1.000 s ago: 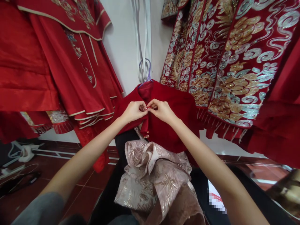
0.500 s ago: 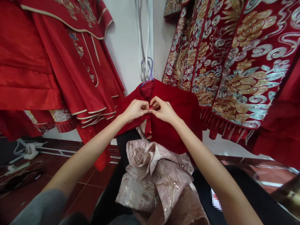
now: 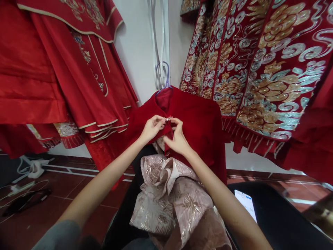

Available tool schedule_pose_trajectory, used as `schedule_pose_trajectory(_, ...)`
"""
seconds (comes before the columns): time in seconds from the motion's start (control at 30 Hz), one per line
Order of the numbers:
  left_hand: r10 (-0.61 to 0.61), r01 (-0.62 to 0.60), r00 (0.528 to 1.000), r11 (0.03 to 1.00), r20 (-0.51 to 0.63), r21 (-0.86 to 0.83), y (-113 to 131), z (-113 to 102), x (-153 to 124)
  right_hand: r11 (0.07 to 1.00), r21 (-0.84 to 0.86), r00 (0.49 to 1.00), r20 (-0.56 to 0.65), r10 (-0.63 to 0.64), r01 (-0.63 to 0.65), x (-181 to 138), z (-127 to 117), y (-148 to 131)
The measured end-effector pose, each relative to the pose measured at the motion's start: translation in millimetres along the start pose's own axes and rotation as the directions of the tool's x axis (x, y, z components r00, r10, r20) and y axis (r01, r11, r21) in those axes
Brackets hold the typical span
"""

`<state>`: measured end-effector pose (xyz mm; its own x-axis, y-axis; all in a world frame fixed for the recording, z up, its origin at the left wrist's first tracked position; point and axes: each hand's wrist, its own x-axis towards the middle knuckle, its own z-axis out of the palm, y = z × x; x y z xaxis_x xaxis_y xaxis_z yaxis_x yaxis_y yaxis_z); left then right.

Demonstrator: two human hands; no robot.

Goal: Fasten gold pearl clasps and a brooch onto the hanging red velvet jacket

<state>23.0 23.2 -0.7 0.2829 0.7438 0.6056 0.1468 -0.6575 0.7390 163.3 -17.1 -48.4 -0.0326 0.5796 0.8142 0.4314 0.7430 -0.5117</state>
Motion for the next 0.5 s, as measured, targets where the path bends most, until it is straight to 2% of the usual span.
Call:
schedule_pose_trajectory(0.03,-0.082,0.081,0.997,0.995,-0.011,-0.060,-6,-1,-3,1.000,-0.019,0.999,0.035,0.012,-0.011,-12,0,2)
schedule_pose_trajectory(0.1,-0.207,0.206,0.978,0.974,-0.007,-0.091,-16,-5,-9,0.991,-0.036,0.990,0.057,0.132,-0.130,-33,-8,3)
schedule_pose_trajectory(0.2,-0.356,0.357,0.933,0.934,0.047,-0.004,-26,-10,-16,0.935,0.042,0.934,0.079,0.349,-0.353,-48,-30,-5)
schedule_pose_trajectory(0.27,-0.399,0.393,0.914,0.915,0.075,0.090,-29,-8,-22,0.903,0.151,0.915,0.114,0.387,-0.401,-49,-43,-19)
schedule_pose_trajectory(0.33,-0.309,0.292,0.950,0.930,0.042,0.223,-29,-1,-29,0.887,0.258,0.923,0.153,0.354,-0.383,-47,-48,-36)
schedule_pose_trajectory(0.4,-0.153,0.146,0.988,0.913,-0.012,0.381,-25,8,-38,0.883,0.312,0.930,0.226,0.291,-0.352,-43,-46,-52)
schedule_pose_trajectory(0.5,0.015,0.013,0.999,0.798,-0.041,0.602,-15,17,-50,0.901,0.294,0.919,0.326,0.220,-0.320,-36,-34,-67)
